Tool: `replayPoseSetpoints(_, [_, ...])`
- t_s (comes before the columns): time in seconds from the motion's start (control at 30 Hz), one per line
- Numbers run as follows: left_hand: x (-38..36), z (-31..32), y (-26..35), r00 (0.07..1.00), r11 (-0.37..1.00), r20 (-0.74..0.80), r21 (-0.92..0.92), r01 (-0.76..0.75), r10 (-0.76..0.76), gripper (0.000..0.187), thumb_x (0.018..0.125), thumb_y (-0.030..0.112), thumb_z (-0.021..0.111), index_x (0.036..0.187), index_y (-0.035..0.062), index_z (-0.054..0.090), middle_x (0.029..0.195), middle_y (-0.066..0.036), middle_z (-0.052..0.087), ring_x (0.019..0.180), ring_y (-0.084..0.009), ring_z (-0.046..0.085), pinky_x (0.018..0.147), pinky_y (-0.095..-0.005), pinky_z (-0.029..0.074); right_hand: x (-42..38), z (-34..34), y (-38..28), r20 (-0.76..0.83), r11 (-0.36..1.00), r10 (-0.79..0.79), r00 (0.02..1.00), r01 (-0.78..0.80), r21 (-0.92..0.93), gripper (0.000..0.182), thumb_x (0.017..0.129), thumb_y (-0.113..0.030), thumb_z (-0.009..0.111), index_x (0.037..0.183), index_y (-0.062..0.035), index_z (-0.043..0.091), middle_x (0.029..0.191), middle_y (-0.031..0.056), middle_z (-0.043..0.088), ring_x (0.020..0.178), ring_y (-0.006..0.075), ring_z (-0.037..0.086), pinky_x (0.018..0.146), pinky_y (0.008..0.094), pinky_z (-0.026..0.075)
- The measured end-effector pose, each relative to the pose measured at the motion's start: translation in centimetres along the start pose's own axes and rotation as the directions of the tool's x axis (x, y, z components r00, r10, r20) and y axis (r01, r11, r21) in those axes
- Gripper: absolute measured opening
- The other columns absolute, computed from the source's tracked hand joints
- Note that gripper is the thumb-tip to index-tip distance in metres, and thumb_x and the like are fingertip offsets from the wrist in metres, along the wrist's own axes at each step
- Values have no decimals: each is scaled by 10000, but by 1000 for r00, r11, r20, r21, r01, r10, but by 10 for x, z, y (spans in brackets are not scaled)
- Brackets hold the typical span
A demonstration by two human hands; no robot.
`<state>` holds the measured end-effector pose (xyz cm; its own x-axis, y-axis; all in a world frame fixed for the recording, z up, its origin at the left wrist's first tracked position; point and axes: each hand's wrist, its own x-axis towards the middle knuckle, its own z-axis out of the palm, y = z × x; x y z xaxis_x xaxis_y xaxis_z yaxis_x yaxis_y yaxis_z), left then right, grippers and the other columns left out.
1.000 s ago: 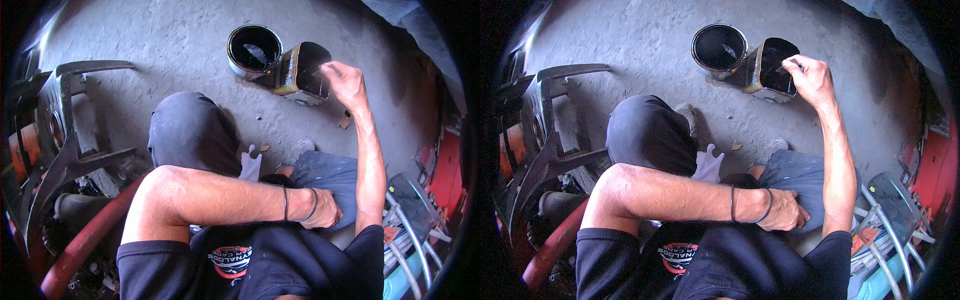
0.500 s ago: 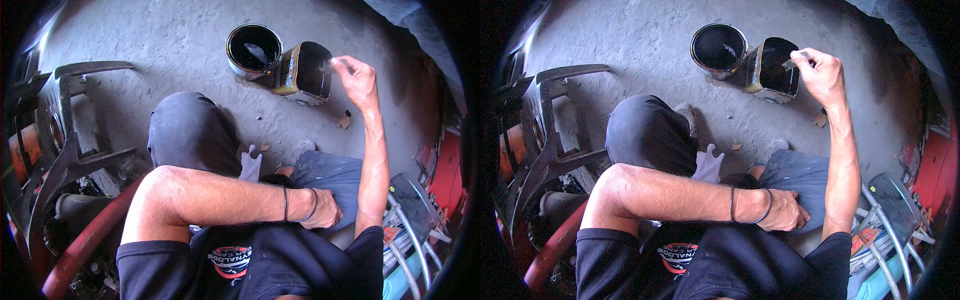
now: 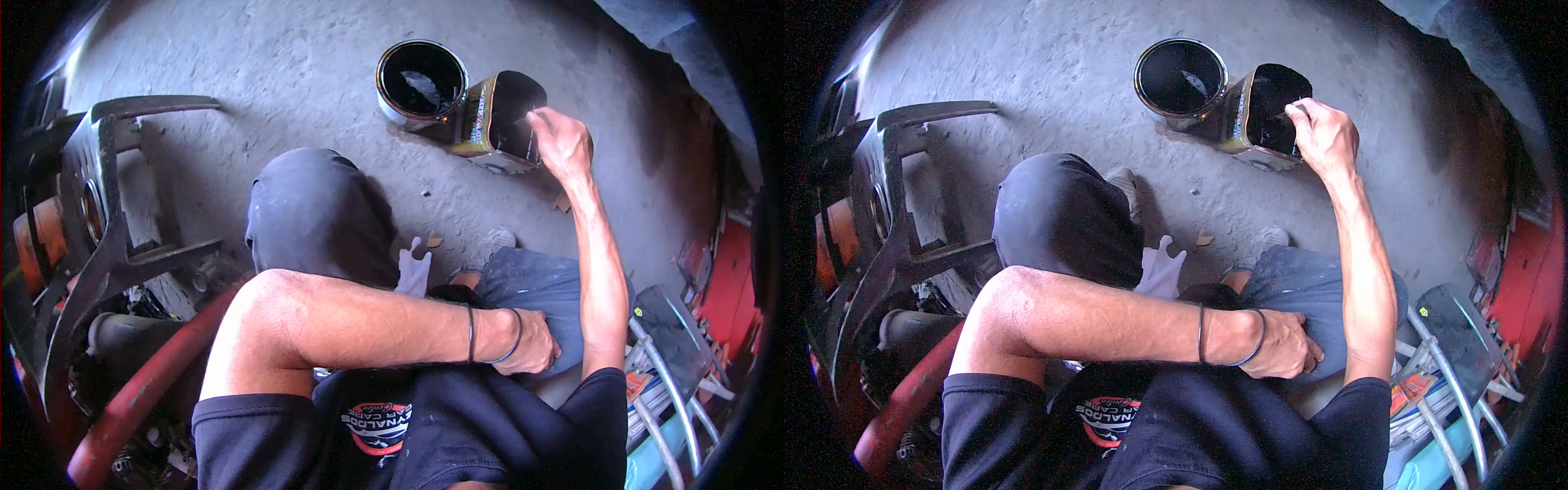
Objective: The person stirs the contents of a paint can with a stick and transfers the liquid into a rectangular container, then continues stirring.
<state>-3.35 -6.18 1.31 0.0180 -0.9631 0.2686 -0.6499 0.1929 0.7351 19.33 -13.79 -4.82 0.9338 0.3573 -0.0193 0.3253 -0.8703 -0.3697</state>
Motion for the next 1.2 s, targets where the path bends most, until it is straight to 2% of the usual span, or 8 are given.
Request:
replayPoseSetpoints(0.27, [1, -1, 5, 998, 999, 57, 26, 20, -22, 328, 892, 219, 712, 1177, 69, 775, 1426, 18, 665, 1490, -168, 503, 1024, -563, 550, -2, 6, 5, -120, 980, -198, 973, 196, -31, 180, 1019, -245, 697, 1093, -124, 808, 1048, 110, 795, 954, 341, 769, 835, 430, 600])
replayPoseSetpoints(0.6, [1, 5, 12, 999, 999, 37, 46, 4, -6, 329, 906, 231, 707, 1174, 55, 777, 1422, -28, 676, 1490, -208, 503, 1051, -551, 552, -8, -1, 3, 134, 973, -231, 964, 228, 34, 210, 990, -225, 681, 1065, -71, 802, 1043, 142, 789, 967, 365, 759, 845, 459, 595])
replayPoseSetpoints(0.7, [-6, -4, 25, 998, 996, -56, -95, -6, 1, 313, 902, 286, 718, 1044, 21, 807, 1219, -135, 767, 1326, -316, 646, 1009, -524, 581, -12, 0, -2, 165, 972, -234, 958, 225, 69, 217, 975, -249, 686, 1048, -83, 804, 995, 161, 789, 935, 381, 761, 831, 472, 595])
replayPoseSetpoints(0.87, [-31, -63, 41, 937, 856, 245, -398, 331, -249, 505, 928, 488, 699, 952, -4, 806, 973, -219, 785, 997, -426, 741, 922, -509, 577, -19, -15, -8, 163, 993, -104, 981, 92, 78, 224, 975, -266, 693, 1057, -102, 821, 970, 177, 791, 946, 376, 773, 852, 460, 605])
replayPoseSetpoints(0.97, [-40, -63, 45, 935, 630, 354, -720, 292, -29, 639, 973, 595, 693, 859, -30, 753, 784, -184, 721, 785, -326, 687, 783, -472, 531, -22, -31, -6, 170, 997, 9, 985, -21, 70, 269, 978, -324, 683, 1080, -121, 827, 989, 177, 793, 967, 386, 770, 896, 478, 598])
replayPoseSetpoints(1.0, [-43, -52, 51, 968, 521, 217, -845, 124, 122, 669, 1032, 562, 679, 673, 13, 548, 605, -138, 515, 593, -282, 512, 619, -478, 423, -24, -32, -2, 129, 994, -8, 992, -6, 105, 280, 978, -342, 677, 1076, -126, 825, 993, 177, 791, 973, 394, 765, 910, 492, 593])
replayPoseSetpoints(1.13, [-50, -70, 80, 927, 341, 98, -939, -33, 362, 489, 1056, 456, 695, 868, 7, 649, 703, -119, 633, 669, -285, 641, 654, -453, 475, -26, -30, 6, 47, 989, -79, 996, 73, 125, 246, 968, -324, 691, 1037, -129, 826, 933, 156, 792, 908, 376, 773, 849, 476, 606])
replayPoseSetpoints(1.2, [-48, -97, 85, 934, 449, 139, -893, -26, 330, 451, 1036, 469, 719, 920, 42, 627, 796, -155, 695, 744, -343, 713, 670, -498, 538, -30, -35, 3, 66, 998, -57, 996, 55, 45, 230, 971, -310, 680, 1023, -142, 828, 932, 149, 795, 911, 386, 767, 858, 490, 606])
